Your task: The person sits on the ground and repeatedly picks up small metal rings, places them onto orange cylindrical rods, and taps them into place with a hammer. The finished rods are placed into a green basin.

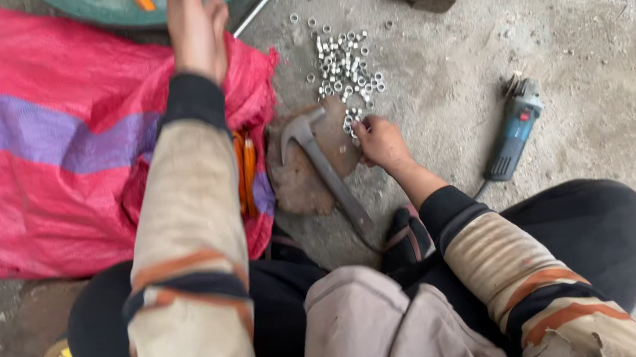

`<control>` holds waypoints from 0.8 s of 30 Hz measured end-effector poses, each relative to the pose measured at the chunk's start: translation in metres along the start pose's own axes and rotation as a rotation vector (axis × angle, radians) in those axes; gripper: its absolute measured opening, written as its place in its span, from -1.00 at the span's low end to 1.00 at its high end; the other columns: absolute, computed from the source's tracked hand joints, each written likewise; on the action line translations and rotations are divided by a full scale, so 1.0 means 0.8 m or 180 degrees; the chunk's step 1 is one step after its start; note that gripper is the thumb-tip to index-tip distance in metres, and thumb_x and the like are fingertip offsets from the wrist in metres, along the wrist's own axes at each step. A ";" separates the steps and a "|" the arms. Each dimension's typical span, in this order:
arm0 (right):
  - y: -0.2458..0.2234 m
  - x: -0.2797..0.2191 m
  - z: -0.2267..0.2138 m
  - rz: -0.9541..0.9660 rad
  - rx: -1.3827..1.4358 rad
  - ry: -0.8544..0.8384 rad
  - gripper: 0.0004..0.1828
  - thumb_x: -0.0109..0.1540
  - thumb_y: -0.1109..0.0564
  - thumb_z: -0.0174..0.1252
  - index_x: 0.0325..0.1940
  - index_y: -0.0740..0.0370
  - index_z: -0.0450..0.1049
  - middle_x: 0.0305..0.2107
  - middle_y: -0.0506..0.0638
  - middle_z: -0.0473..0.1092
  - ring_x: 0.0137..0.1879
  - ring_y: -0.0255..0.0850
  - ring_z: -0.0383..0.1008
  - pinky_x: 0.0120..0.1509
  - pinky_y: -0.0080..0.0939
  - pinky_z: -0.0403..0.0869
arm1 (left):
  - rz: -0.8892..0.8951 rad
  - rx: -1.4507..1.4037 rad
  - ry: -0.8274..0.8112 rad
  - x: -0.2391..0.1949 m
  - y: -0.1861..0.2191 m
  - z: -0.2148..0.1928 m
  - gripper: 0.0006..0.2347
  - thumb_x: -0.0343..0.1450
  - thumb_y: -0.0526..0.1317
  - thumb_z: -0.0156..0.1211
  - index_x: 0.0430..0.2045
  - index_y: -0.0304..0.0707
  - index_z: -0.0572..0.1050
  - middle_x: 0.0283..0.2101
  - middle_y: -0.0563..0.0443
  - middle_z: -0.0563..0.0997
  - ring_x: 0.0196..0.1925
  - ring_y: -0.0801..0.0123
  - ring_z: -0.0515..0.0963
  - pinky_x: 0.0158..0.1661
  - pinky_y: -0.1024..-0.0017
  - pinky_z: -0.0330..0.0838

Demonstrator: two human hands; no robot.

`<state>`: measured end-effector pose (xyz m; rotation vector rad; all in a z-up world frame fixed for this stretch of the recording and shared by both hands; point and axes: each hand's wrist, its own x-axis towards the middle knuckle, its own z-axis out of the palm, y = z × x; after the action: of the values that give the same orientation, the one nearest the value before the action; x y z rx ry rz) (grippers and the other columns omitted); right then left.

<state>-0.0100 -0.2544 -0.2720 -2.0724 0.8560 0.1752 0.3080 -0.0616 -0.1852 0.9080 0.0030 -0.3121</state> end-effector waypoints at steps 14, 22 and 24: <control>0.015 0.205 0.037 -0.1064 -0.0555 0.0973 -0.61 0.17 0.17 0.32 0.10 0.18 0.54 -0.19 0.28 0.49 -0.05 0.21 0.53 0.07 0.14 0.49 | -0.0394 0.5642 0.0568 -0.202 -0.141 -0.288 -0.52 0.26 -0.26 0.17 0.13 -0.33 0.46 0.12 -0.53 0.44 0.13 -0.35 0.43 0.09 -0.04 0.29; -0.004 0.204 0.052 -0.1198 -0.1372 0.0553 -0.74 0.31 0.09 0.27 0.03 0.20 0.47 -0.05 0.22 0.50 0.01 0.25 0.52 0.03 0.22 0.49 | -0.1075 0.4859 0.0335 -0.223 -0.177 -0.287 -0.62 0.32 -0.17 0.22 0.00 -0.32 0.48 0.00 -0.49 0.57 0.11 -0.28 0.52 0.15 0.01 0.34; -0.018 0.205 0.041 -0.0960 -0.1462 0.0507 -0.72 0.30 0.04 0.30 -0.03 0.22 0.46 -0.08 0.27 0.47 -0.06 0.27 0.52 -0.02 0.26 0.47 | -0.0822 0.4798 0.0271 -0.224 -0.160 -0.264 -0.57 0.26 -0.18 0.27 0.01 -0.33 0.45 -0.02 -0.49 0.55 0.07 -0.30 0.51 0.10 0.00 0.34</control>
<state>0.1287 -0.3075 -0.3505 -2.6476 0.6222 0.0434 0.1299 0.0758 -0.3908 2.4280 -0.0424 -0.5143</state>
